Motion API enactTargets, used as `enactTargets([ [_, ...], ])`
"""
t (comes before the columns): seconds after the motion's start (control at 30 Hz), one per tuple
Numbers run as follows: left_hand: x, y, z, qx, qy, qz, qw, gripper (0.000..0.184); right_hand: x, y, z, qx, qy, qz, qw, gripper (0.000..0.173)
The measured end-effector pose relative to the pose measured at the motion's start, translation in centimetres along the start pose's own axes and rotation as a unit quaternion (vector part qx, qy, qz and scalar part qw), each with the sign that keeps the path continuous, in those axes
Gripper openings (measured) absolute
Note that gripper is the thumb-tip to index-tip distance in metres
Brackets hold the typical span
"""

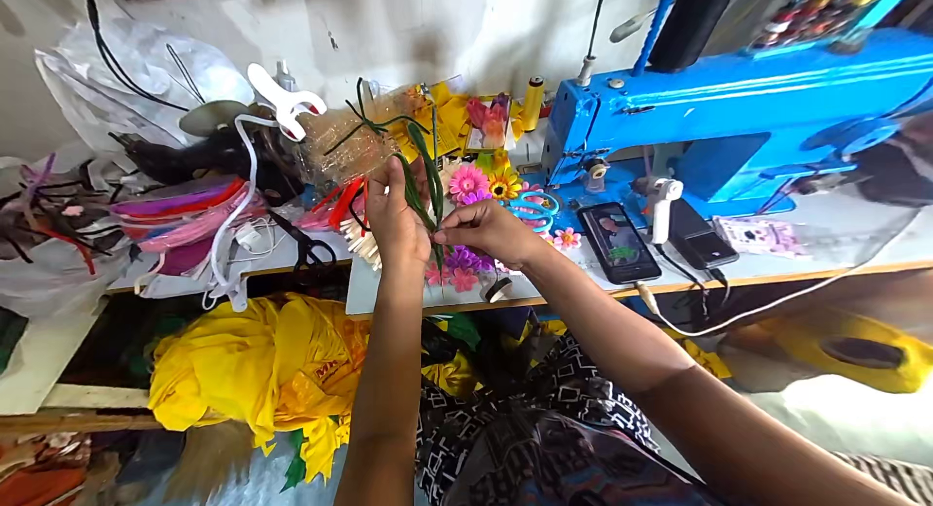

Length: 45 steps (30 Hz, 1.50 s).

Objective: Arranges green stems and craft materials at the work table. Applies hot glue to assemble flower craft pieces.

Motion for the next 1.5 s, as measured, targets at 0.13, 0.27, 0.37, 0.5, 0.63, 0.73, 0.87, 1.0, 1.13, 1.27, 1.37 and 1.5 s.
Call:
enactTargets([
  [0.13,-1.6,-0.3,-0.9,0.000,0.106,0.185,0.977,0.039,0.1,0.3,-0.4,-0.037,-0.107,-0.036,0.993,0.009],
  [0.27,-3.4,-0.4,-4.4,-0.048,0.208,0.254,0.943,0.038,0.2,0.3,-0.2,-0.070,-0.203,-0.171,0.962,0.012],
  [0.37,-3.4,0.3,-5.4,-0.051,0.141,0.237,0.960,0.027,1.5,0.0,-0.3,-0.085,-0.241,-0.276,0.927,0.014],
  [0.5,-3.3,0.5,-5.7,-0.100,0.065,0.176,0.977,0.020,2.7,-0.1,-0.4,-0.080,-0.240,-0.360,0.898,0.016],
  [0.63,-3.6,0.8,-5.6,-0.161,-0.001,0.082,0.983,0.020,3.2,-0.3,-0.4,-0.100,-0.228,-0.370,0.895,0.016],
  [0.73,-4.0,0.9,-5.3,-0.177,-0.017,0.090,0.980,0.020,3.0,-0.8,-0.6,-0.122,-0.183,-0.371,0.902,0.020],
  [0.87,-4.2,1.0,-5.3,-0.149,0.005,0.141,0.979,0.023,2.1,-1.6,-0.3,-0.135,-0.160,-0.289,0.934,0.020],
  [1.0,-4.1,1.4,-5.6,-0.129,0.013,0.149,0.980,0.024,1.9,-2.5,0.2,-0.082,-0.198,-0.135,0.967,0.017],
  [1.13,-4.2,1.6,-5.8,-0.116,0.017,0.150,0.982,0.022,2.7,-2.5,-0.7,-0.049,-0.213,-0.062,0.974,0.036],
  [1.27,-4.1,1.3,-5.6,-0.122,0.037,0.171,0.977,0.024,3.2,-3.4,-0.3,-0.054,-0.240,-0.001,0.969,0.014],
  [1.37,-4.4,1.7,-5.4,-0.094,0.052,0.191,0.976,0.026,3.7,-3.7,-0.2,-0.034,-0.230,0.024,0.972,0.013],
  [1.5,-5.2,2.0,-5.4,-0.046,0.078,0.241,0.966,0.024,2.9,-3.2,-0.1,0.027,-0.176,0.071,0.981,0.009],
])
Point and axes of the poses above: each hand's wrist, its own z-axis towards the middle knuckle, its own x-axis out of the palm, y = z × x, the point moved 1 cm from there along z, towards the middle knuckle, and after that the axes turned 15 degrees about x, right-handed, at the moved point
